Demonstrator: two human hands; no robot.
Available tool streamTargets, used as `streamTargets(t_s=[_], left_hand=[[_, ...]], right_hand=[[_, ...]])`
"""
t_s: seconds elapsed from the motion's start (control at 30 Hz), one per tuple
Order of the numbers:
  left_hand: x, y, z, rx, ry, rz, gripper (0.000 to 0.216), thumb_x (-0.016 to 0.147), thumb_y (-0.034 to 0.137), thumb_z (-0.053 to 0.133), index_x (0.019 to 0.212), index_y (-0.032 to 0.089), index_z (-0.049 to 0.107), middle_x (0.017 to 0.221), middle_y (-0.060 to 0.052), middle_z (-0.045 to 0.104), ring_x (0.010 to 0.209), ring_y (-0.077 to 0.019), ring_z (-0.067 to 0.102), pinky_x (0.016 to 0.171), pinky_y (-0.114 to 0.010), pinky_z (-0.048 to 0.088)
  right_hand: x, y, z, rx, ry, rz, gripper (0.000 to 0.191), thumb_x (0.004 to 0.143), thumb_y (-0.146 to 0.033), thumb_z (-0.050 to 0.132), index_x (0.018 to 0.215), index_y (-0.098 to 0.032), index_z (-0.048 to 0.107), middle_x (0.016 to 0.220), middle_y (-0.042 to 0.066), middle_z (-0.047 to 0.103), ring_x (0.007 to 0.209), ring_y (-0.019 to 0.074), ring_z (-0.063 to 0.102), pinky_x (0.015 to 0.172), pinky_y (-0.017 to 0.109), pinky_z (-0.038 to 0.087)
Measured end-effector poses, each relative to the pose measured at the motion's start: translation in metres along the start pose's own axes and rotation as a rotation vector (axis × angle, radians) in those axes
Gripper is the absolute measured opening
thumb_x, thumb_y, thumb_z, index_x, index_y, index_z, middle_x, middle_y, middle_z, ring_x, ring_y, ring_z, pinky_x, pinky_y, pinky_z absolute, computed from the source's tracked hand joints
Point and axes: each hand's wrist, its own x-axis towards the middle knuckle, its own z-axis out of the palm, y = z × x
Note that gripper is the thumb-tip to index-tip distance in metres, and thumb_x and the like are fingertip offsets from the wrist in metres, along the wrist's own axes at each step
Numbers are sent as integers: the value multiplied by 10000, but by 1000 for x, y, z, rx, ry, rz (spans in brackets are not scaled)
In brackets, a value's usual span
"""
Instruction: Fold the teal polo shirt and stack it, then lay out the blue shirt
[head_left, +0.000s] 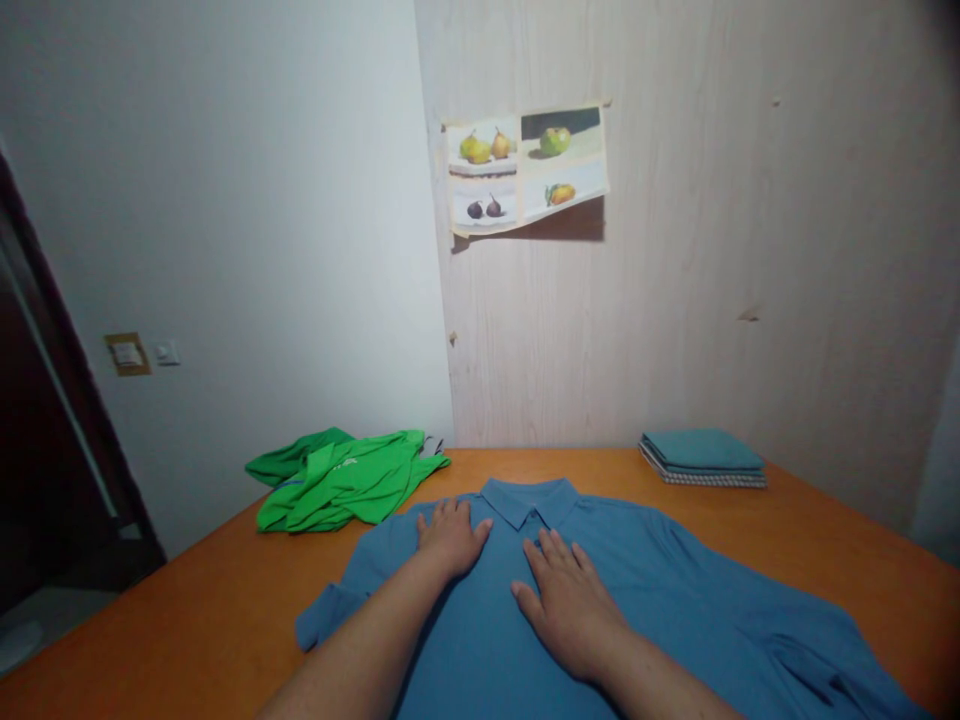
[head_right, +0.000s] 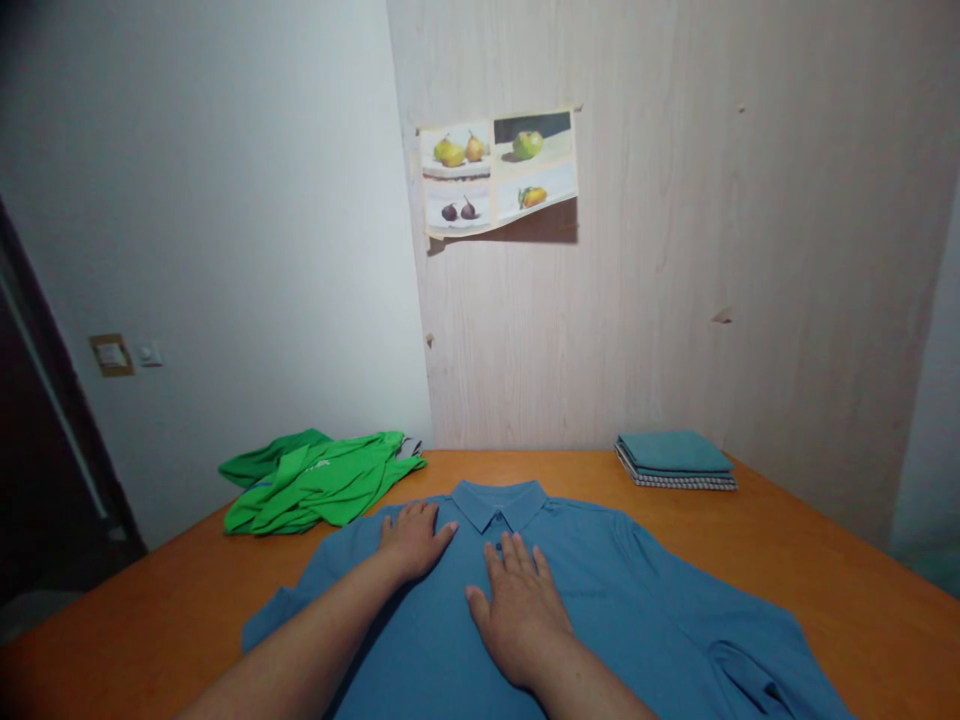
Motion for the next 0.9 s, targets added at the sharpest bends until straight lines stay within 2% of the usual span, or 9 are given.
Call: streamTargets(t_s=[0.1,0.23,0.5,0.63,0.77,0.83,0.9], left_hand=[[1,-7,1,-21,-67,-19,807,902,731,257,1511,222,405,1610,-141,316,1490,-392,212,1130,-712,145],[3,-9,-2,-20,-122,-19,848,887,752,254,1534,218,371,1630,-135,262,1500,-398,177,1136,-710,131],[5,-17,9,-19,-54,-8,868,886,772,197,1540,228,368,1628,-124,272,1502,-396,173,1155,-684,122],[6,-20,12,-48,-51,-6,861,878,779,227,1531,240,384,1626,-121,277,1506,-390,162,1163,-675,101],[6,-22,6,-176,-42,-4,804,869,737,369,1476,218,466,1593,-146,347,1487,-395,224,1162,-673,98],[7,-26,0,-253,-21,11,732,853,678,476,1394,190,554,1526,-166,454,1435,-386,344,1167,-619,184],[7,-32,-8,-305,20,32,622,858,591,535,1307,168,617,1418,-165,573,1331,-336,492,1138,-491,321]], right_hand=[[0,0,0,-2,-1,-1,751,972,-607,243,1565,-151,303,1643,135,203,1525,305,131,1220,513,81],[0,0,0,-7,2,-3,752,973,-606,236,1564,-146,307,1639,138,213,1524,305,136,1220,518,84],[-1,-1,-1,-16,18,-6,750,971,-606,245,1558,-145,322,1634,141,233,1523,297,150,1223,511,93],[-2,0,-1,-23,9,-2,764,967,-624,241,1553,-143,334,1633,136,233,1521,296,160,1224,512,103],[-2,1,-2,-50,-2,-2,764,966,-629,232,1553,-150,336,1632,128,240,1522,284,158,1225,507,115],[-2,1,-1,-61,0,1,764,965,-631,231,1550,-151,343,1631,125,246,1521,282,162,1225,504,117],[-2,2,-1,-68,6,1,767,964,-633,235,1546,-148,353,1630,126,251,1520,286,168,1225,504,122]])
